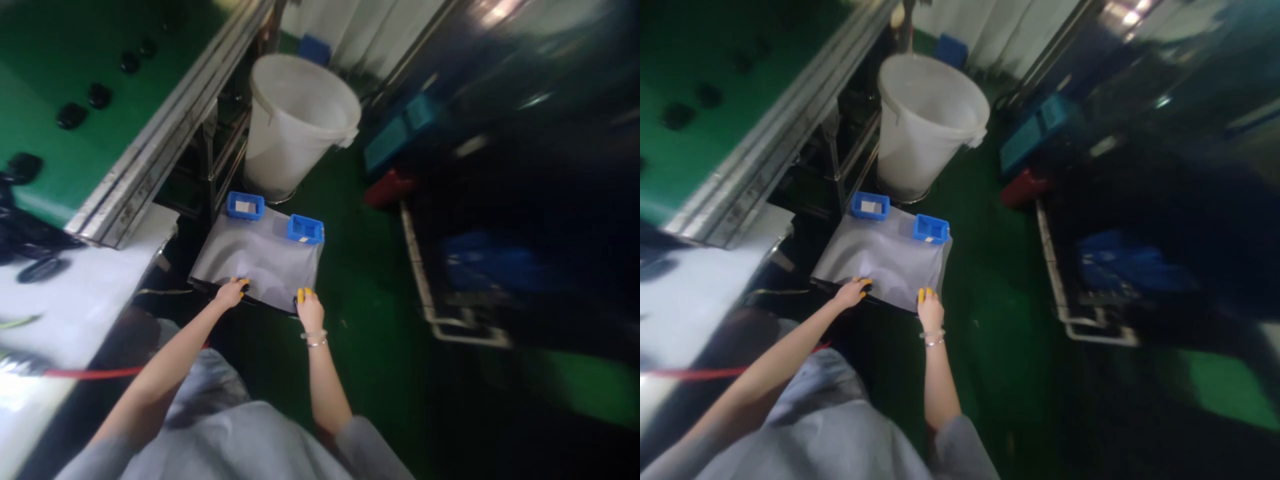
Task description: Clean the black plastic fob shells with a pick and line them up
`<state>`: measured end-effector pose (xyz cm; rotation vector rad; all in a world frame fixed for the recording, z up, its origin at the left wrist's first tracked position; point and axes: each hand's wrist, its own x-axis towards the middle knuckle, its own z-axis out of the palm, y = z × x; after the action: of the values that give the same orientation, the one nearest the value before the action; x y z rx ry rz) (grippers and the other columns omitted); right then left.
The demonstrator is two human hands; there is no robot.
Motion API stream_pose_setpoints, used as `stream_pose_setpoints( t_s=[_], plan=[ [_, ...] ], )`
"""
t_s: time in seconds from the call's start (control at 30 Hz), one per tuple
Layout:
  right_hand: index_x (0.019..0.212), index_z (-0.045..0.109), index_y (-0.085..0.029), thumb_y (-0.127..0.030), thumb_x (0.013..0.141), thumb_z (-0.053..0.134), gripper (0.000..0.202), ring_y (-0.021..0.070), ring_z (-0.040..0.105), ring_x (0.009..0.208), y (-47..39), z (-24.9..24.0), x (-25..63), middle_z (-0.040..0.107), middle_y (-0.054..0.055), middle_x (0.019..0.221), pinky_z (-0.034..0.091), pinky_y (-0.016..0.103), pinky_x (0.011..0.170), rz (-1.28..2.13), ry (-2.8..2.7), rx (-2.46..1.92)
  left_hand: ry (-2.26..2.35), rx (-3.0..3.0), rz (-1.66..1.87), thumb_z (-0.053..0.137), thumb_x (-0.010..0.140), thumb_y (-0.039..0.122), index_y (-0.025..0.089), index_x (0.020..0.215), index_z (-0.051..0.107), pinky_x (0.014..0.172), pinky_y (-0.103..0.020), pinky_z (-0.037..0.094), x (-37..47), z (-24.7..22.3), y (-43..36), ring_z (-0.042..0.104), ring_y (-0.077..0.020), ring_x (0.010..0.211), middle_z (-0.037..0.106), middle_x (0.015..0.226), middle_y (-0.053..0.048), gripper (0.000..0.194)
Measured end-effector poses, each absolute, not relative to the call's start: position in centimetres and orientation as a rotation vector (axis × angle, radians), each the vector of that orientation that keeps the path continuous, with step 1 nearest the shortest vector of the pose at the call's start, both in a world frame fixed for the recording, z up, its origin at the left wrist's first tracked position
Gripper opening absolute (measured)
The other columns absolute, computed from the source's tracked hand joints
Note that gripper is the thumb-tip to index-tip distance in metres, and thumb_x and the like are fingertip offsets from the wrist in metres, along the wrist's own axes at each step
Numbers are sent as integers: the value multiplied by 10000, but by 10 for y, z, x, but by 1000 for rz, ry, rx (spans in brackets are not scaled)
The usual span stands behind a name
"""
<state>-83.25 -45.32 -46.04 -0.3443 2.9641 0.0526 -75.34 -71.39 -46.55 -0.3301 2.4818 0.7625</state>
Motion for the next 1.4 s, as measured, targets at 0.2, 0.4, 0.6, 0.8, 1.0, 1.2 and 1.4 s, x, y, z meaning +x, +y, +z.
stream_pose_setpoints(
  t_s=[0.2,0.4,0.6,0.8,1.0,1.2,1.4],
  plan=[
    [1220,538,-75,-316,996,294,410,193,579,877,-495,-484,-824,587,173,1049,438,268,767,-24,3017,-472,2479,-353,778,470,896,247,291,1403,414,965,-354,463,-750,-472,-711,634,-235,1073,492,1342,-121,512],
    [1282,489,-21,-382,946,428,497,282,527,1011,-492,-492,-815,591,222,1081,398,394,916,-89,3024,-539,2485,-373,802,460,902,242,286,1394,429,971,-327,461,-744,-474,-710,620,-223,1104,515,1326,-113,495],
    [1231,564,-93,-231,892,485,375,244,543,1054,-471,-488,-810,629,163,1115,397,340,937,-105,2950,-553,2484,-395,812,454,907,229,260,1390,434,975,-333,463,-742,-475,-709,614,-228,1114,540,1311,-115,484],
    [1188,608,-148,-278,822,572,391,218,596,912,-477,-479,-814,662,116,964,421,306,845,-24,2893,-579,2487,-402,848,476,935,289,217,1372,440,968,-404,477,-740,-472,-709,599,-221,1111,555,1300,-115,445],
    [1034,650,-149,-292,793,608,283,215,629,834,-489,-469,-815,669,118,879,439,296,756,66,2834,-544,2472,-433,861,517,926,365,180,1302,497,924,-455,506,-740,-470,-709,589,-225,1088,561,1271,-115,420],
    [1024,658,-165,-199,804,591,233,216,643,868,-499,-472,-816,674,122,919,449,289,743,67,2782,-508,2450,-460,858,534,916,377,169,1257,529,906,-448,514,-741,-465,-708,597,-219,1061,581,1227,-107,400],
    [926,693,-156,-231,788,647,164,222,649,848,-491,-463,-825,681,128,870,467,291,745,-144,2750,-475,2497,-527,902,537,910,367,183,1254,526,907,-412,507,-740,-454,-702,623,-221,1040,617,1185,-112,391]
  ],
)
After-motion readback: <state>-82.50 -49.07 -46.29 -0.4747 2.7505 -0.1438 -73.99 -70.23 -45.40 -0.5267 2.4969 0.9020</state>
